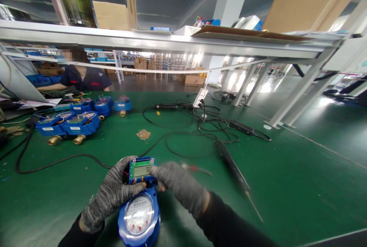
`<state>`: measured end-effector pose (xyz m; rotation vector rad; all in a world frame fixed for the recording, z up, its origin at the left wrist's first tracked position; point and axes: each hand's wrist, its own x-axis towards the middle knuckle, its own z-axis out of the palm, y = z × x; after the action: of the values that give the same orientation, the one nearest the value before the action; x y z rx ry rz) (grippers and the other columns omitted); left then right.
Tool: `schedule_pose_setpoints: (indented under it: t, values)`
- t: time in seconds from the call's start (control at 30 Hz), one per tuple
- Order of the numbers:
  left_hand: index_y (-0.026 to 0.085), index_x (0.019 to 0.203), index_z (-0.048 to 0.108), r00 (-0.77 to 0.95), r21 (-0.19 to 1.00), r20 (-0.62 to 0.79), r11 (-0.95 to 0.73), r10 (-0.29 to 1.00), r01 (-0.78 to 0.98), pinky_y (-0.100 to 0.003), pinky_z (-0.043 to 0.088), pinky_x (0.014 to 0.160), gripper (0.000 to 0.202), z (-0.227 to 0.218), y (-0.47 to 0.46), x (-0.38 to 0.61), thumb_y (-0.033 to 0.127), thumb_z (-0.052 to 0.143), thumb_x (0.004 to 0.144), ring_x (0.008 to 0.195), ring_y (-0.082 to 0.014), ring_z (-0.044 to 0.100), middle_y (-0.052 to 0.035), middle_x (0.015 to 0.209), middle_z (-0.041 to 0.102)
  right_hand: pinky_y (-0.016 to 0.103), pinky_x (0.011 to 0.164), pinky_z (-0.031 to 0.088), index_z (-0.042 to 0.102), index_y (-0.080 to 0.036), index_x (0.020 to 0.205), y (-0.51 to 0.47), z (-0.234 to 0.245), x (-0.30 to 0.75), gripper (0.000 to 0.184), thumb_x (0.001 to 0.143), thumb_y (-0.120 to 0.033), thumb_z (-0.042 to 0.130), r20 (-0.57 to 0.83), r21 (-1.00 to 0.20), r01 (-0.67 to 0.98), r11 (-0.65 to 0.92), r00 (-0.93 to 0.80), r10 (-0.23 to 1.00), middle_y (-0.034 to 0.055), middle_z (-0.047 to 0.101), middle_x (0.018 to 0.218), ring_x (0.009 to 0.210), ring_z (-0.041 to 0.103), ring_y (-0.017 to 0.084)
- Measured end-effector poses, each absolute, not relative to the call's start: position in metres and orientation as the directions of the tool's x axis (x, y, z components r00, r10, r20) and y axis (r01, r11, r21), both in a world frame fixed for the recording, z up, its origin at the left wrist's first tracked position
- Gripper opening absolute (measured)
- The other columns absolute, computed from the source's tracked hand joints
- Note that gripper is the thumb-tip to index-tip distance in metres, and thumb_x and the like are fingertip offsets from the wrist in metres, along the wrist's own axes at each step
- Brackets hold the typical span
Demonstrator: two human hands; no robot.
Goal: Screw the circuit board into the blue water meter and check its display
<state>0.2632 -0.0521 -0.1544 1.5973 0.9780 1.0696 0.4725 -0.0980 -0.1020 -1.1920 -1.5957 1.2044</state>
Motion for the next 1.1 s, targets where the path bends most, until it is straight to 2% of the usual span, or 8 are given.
schedule_pose_setpoints:
  t: [0.13,0.23,0.33,0.4,0.5,0.6,0.8,1.1]
  values:
    - [0.018,0.126,0.061,0.334,0.993,0.112,-0.118,0.936,-0.003,-0.044,0.059,0.095,0.077,-0.152,-0.054,0.265,0.042,0.093,0.06,0.11,-0.0314,0.068,-0.0134,0.12,0.07,0.054,0.095,0.034,0.06,-0.022,0.064,-0.097,-0.099,0.472,0.043,0.088,-0.057,0.065,0.196,-0.837,0.507,0.205,-0.071,0.978,0.0075,0.054,0.069,0.083,0.052,0.032]
    - [0.018,0.127,0.062,0.33,0.996,0.092,-0.086,0.939,-0.033,-0.044,0.058,0.095,0.078,-0.152,-0.054,0.264,0.041,0.094,0.059,0.11,-0.0318,0.068,-0.0141,0.121,0.07,0.059,0.099,0.032,0.073,-0.018,0.093,-0.098,-0.109,0.476,0.033,0.092,-0.05,0.064,0.415,-0.657,0.67,0.346,-0.061,0.908,0.0131,0.065,0.093,0.099,0.053,0.038]
    - [0.018,0.126,0.063,0.317,0.996,0.093,-0.084,0.944,-0.043,-0.045,0.058,0.097,0.078,-0.152,-0.054,0.264,0.039,0.094,0.058,0.113,-0.0327,0.067,-0.0142,0.123,0.069,0.051,0.107,0.038,0.059,-0.022,0.139,-0.098,-0.121,0.479,0.055,0.095,-0.053,0.071,0.38,-0.786,0.455,0.419,-0.179,0.907,0.0101,0.059,0.134,0.123,0.052,0.034]
    - [0.018,0.124,0.064,0.299,0.995,0.1,-0.093,0.949,-0.037,-0.046,0.057,0.099,0.078,-0.151,-0.054,0.263,0.039,0.096,0.055,0.116,-0.0338,0.065,-0.014,0.124,0.068,0.047,0.112,0.039,0.048,-0.027,0.149,-0.097,-0.126,0.475,0.073,0.09,-0.055,0.081,0.268,-0.916,0.24,0.321,-0.229,0.936,0.0076,0.052,0.144,0.131,0.049,0.032]
    - [0.019,0.119,0.066,0.266,0.994,0.113,-0.112,0.957,-0.02,-0.047,0.055,0.102,0.08,-0.15,-0.054,0.263,0.04,0.098,0.049,0.12,-0.0356,0.062,-0.0138,0.125,0.067,0.045,0.103,0.05,0.05,-0.027,0.142,-0.092,-0.129,0.457,0.08,0.078,-0.049,0.094,0.182,-0.981,0.028,0.193,-0.228,0.957,0.0083,0.061,0.133,0.12,0.059,0.031]
    - [0.019,0.119,0.066,0.257,0.991,0.128,-0.13,0.958,-0.011,-0.048,0.053,0.105,0.081,-0.149,-0.054,0.263,0.043,0.098,0.049,0.122,-0.0358,0.061,-0.0139,0.124,0.067,0.046,0.095,0.055,0.051,-0.023,0.134,-0.088,-0.132,0.441,0.087,0.066,-0.044,0.101,0.162,-0.987,-0.042,0.157,-0.175,0.971,0.0103,0.065,0.124,0.111,0.064,0.032]
    - [0.021,0.121,0.066,0.241,0.972,0.179,-0.209,0.954,0.103,-0.046,0.053,0.103,0.08,-0.153,-0.053,0.26,0.048,0.096,0.052,0.123,-0.0352,0.06,-0.0137,0.123,0.067,0.045,0.091,0.057,0.055,-0.023,0.13,-0.084,-0.141,0.434,0.089,0.058,-0.043,0.103,0.193,-0.965,0.17,0.197,-0.044,0.98,0.0084,0.066,0.118,0.103,0.066,0.032]
    - [0.021,0.121,0.066,0.273,0.968,0.189,-0.226,0.943,0.11,-0.048,0.053,0.105,0.074,-0.162,-0.05,0.258,0.045,0.095,0.057,0.123,-0.0348,0.061,-0.0147,0.128,0.066,0.038,0.085,0.057,0.066,-0.026,0.121,-0.074,-0.134,0.446,0.068,0.067,-0.05,0.099,0.324,-0.882,0.294,0.367,-0.187,0.927,0.004,0.066,0.113,0.099,0.065,0.028]
